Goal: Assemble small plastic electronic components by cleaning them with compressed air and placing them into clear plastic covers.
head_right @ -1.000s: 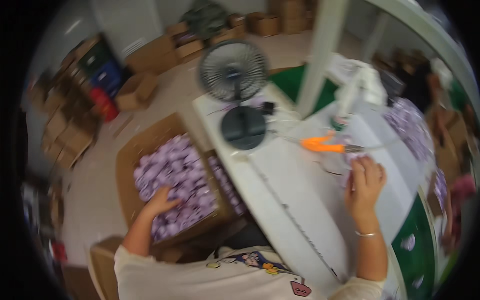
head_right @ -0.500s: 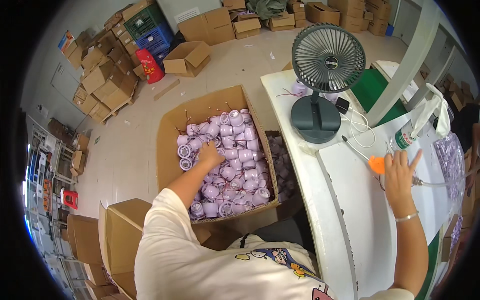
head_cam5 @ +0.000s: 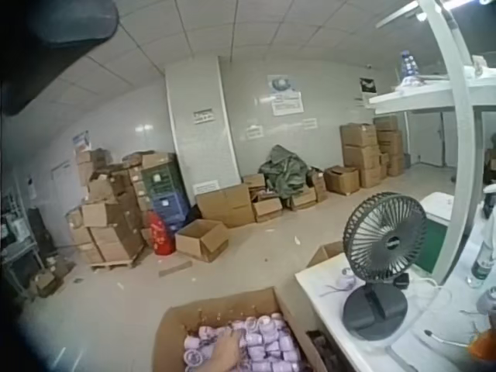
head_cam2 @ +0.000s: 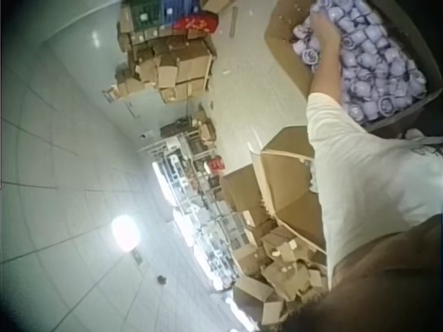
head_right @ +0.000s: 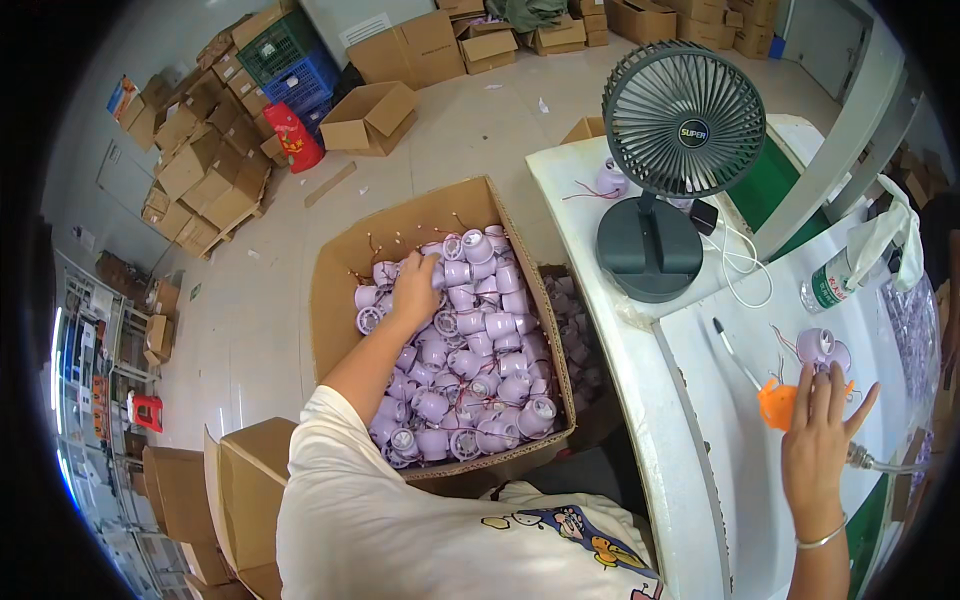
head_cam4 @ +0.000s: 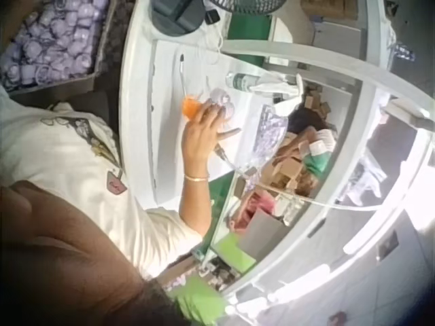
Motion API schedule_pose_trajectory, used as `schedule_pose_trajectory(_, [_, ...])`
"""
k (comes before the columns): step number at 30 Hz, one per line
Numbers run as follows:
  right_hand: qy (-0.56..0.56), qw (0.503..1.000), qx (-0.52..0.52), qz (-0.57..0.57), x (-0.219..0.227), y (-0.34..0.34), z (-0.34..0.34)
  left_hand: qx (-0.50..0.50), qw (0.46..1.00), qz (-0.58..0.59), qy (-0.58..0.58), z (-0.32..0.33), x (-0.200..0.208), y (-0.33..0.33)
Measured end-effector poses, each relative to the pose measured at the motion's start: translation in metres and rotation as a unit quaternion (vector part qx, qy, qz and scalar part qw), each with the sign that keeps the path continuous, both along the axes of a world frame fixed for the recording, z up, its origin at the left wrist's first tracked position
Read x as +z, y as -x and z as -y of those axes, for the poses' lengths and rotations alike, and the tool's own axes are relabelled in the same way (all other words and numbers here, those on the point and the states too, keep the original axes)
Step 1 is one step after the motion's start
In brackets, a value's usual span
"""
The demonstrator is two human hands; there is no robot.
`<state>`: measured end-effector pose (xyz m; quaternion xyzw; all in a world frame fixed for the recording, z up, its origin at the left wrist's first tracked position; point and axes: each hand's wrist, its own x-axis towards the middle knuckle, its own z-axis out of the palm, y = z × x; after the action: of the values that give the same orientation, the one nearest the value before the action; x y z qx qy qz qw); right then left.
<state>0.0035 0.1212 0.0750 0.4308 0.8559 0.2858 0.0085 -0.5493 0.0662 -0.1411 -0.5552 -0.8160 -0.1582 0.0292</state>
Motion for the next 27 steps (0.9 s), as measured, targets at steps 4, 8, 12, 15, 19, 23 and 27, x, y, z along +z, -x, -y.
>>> schedule_pose_trajectory(4, [0.034,0.999,0.008,0.002,0.009,0.029,0.020,0.029,0.998,-0.028,-0.047,-0.033,-0.013,0.008])
schedule_pose_trajectory(8, [0.073,0.996,0.045,0.008,0.018,0.049,0.031,0.050,0.997,-0.005,-0.066,-0.059,-0.040,-0.008])
schedule_pose_trajectory(12, [0.135,0.989,0.062,0.023,0.032,0.058,0.036,0.071,0.997,0.027,-0.018,-0.074,-0.011,-0.027])
schedule_pose_trajectory(15, [0.169,0.982,0.081,0.034,0.040,0.065,0.037,0.045,0.999,-0.002,0.019,-0.086,-0.012,-0.020])
schedule_pose_trajectory(19, [0.159,0.970,0.182,0.018,0.043,0.079,0.030,0.043,0.999,-0.008,-0.003,-0.077,-0.025,-0.001])
schedule_pose_trajectory(23, [0.146,0.964,0.223,0.005,0.046,0.103,0.021,-0.091,0.986,0.009,-0.142,-0.054,0.007,-0.039])
schedule_pose_trajectory(27, [0.162,0.955,0.248,-0.014,0.040,0.155,0.011,-0.182,0.963,0.000,-0.200,-0.025,0.066,-0.079])
